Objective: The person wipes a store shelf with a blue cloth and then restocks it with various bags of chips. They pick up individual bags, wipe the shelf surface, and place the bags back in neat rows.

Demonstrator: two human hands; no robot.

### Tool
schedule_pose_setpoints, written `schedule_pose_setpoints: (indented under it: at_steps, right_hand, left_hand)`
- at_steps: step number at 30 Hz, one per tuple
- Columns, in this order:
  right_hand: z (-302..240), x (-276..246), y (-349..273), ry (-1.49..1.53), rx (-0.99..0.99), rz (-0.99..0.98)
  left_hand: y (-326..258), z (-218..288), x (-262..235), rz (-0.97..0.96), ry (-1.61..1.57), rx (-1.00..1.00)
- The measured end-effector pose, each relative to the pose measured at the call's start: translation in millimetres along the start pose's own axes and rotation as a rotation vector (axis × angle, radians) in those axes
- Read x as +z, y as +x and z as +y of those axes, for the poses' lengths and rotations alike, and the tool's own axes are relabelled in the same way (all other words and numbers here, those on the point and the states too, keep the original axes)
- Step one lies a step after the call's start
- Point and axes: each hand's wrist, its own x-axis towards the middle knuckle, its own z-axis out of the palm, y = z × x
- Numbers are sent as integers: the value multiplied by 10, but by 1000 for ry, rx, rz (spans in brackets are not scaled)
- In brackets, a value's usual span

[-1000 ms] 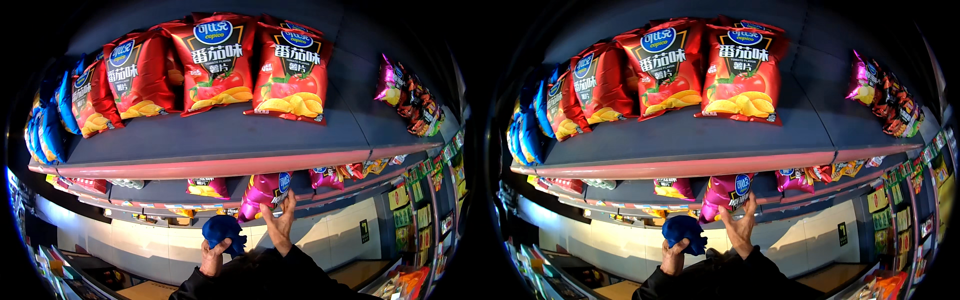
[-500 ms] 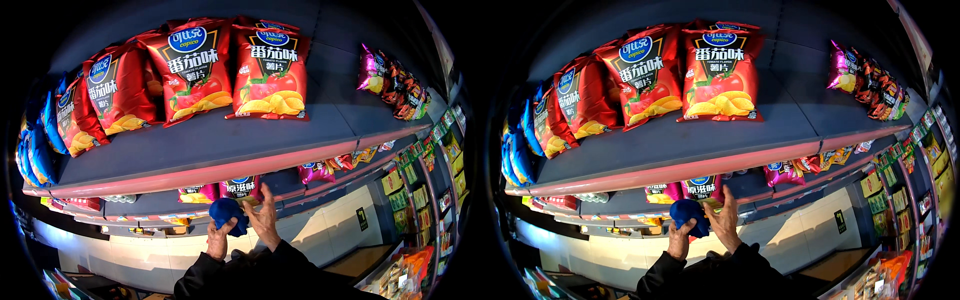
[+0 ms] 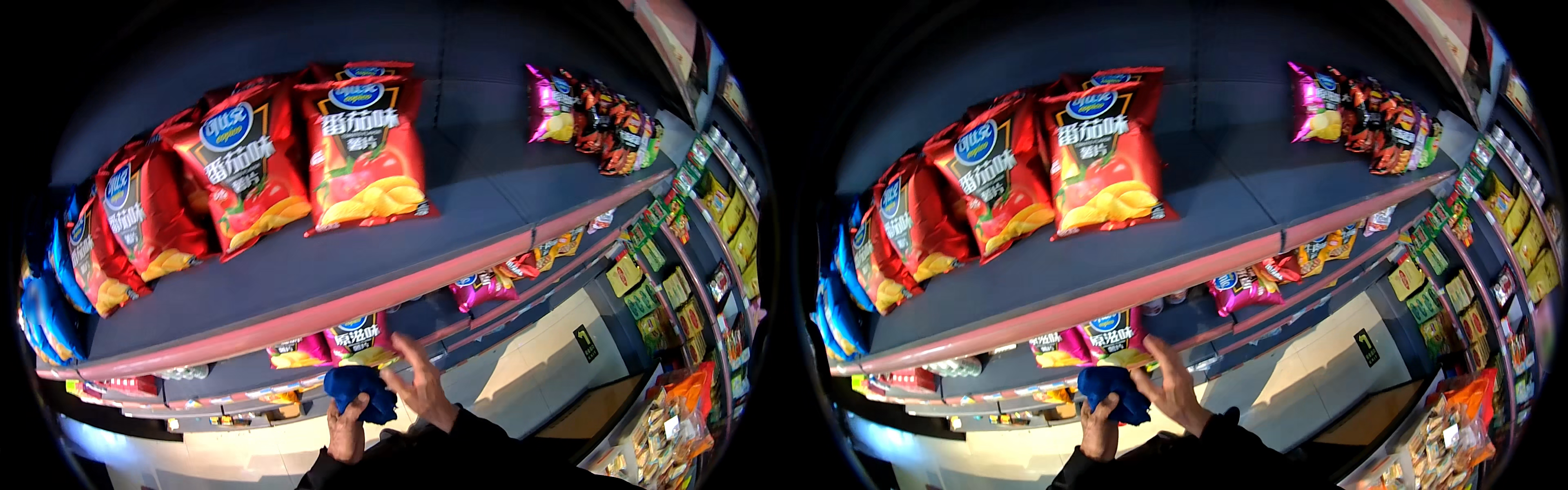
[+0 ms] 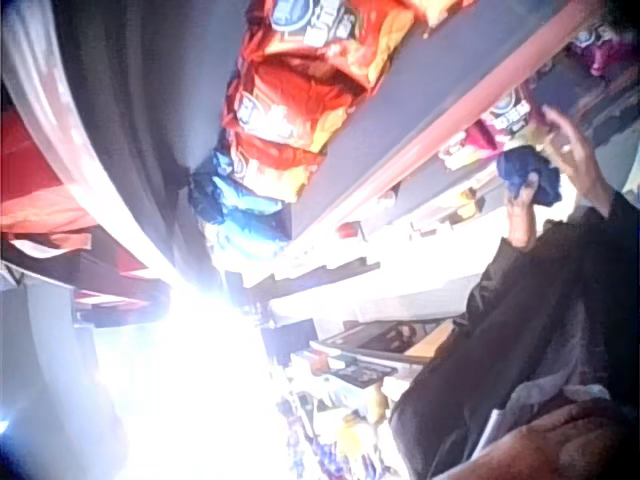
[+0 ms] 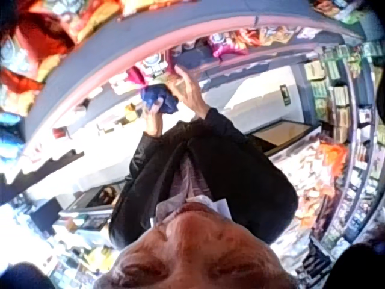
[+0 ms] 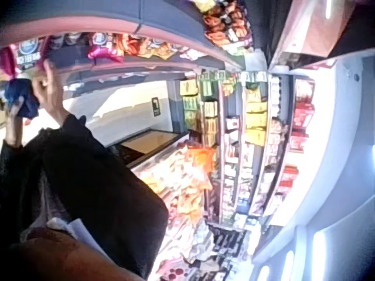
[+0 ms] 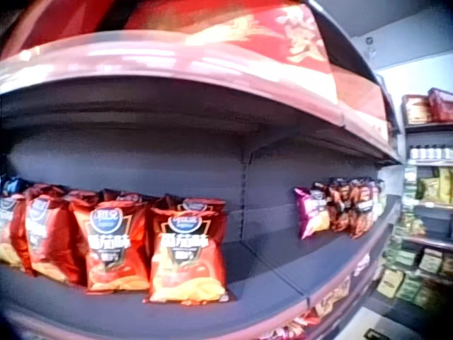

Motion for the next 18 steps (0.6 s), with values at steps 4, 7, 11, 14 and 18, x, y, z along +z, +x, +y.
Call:
schedule_pose_setpoints:
  at_steps: [4,7,11,14,18]
  right_hand:
    - [-438,-294,-202,-184,-379,-309]
    - [-366,-555,-339,-162,-383,-230]
    - [-995,-1573,83,-209,-268,-98]
    - [-1443,-2290,878,-315,-532,125]
    - [-1714,-2654,2164,-332,-503,27]
  left_hand:
    - [-251,94,175,-179,-129,-70]
    - [-346,77,266,-530,-94,-121]
    - [-399,548,499,-765,345,80]
    - [-323,552,528,-550,463,267]
    - [-289,725,1056,-275,633,845]
